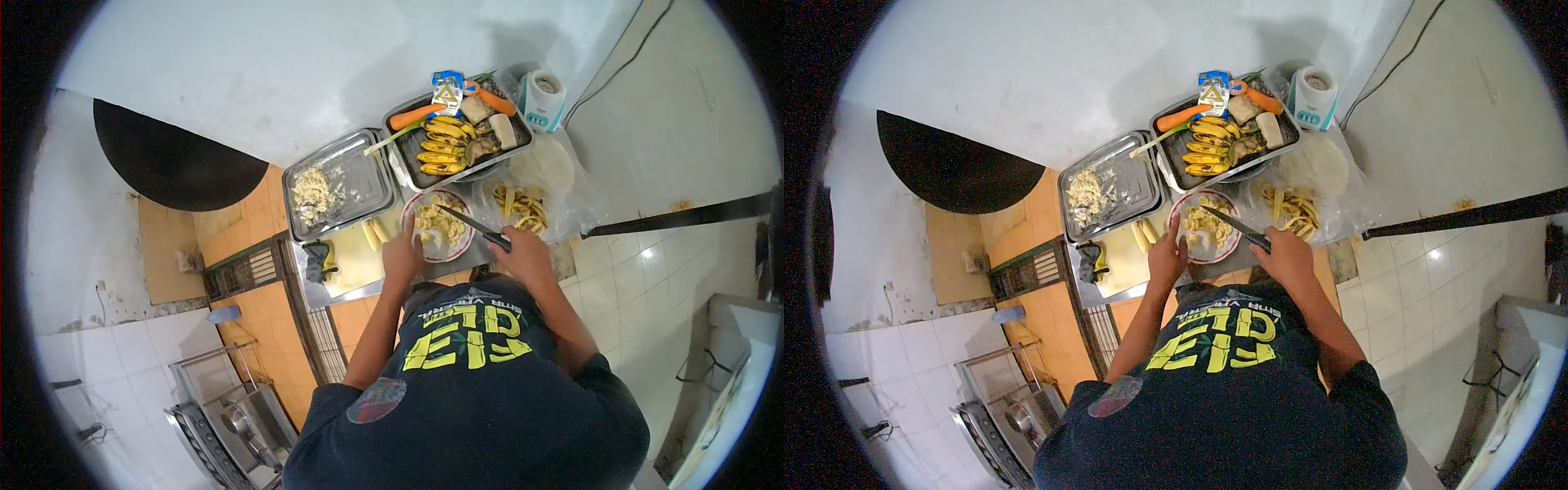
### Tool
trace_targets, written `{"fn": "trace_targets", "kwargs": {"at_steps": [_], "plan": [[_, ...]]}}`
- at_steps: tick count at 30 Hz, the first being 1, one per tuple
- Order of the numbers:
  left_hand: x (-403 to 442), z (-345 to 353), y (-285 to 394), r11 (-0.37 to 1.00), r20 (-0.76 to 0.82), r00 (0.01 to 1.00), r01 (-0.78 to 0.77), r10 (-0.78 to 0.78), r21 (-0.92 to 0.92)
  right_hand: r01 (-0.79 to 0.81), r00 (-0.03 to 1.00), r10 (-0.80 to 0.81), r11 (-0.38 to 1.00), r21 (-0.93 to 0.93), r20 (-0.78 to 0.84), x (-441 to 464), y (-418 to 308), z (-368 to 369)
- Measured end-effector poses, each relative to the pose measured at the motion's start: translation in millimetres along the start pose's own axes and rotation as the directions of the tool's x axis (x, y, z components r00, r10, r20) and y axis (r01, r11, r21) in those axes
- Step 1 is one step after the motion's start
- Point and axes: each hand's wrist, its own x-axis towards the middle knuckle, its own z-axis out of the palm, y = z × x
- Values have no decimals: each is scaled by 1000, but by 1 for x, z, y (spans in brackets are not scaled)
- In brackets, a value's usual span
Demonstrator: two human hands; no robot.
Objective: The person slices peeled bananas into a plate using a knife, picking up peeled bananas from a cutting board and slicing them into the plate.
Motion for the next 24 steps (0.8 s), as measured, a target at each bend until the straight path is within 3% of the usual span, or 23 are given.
{"fn": "trace_targets", "kwargs": {"at_steps": [7, 10, 13, 16, 24], "plan": [[4, 0, -3, 982, -190, 964, -171, 185, 86, 25, 1000, -25, 999, 26, -11, -1, -1, 5], [4, 3, 0, 994, -136, 990, -37, 23, -99, 23, 1000, -23, 998, 61, 3, 1, -4, 3], [0, 19, -8, 995, -252, 963, -78, 91, 58, 36, 997, -40, 997, 63, 59, 3, -2, 8], [-3, 30, -6, 998, -202, 979, -28, 39, 58, 63, 990, -68, 997, 50, 122, 6, 3, 24], [0, 50, -11, 994, -232, 966, -107, 111, 28, 76, 971, -64, 996, -47, 230, 1, -9, 30]]}}
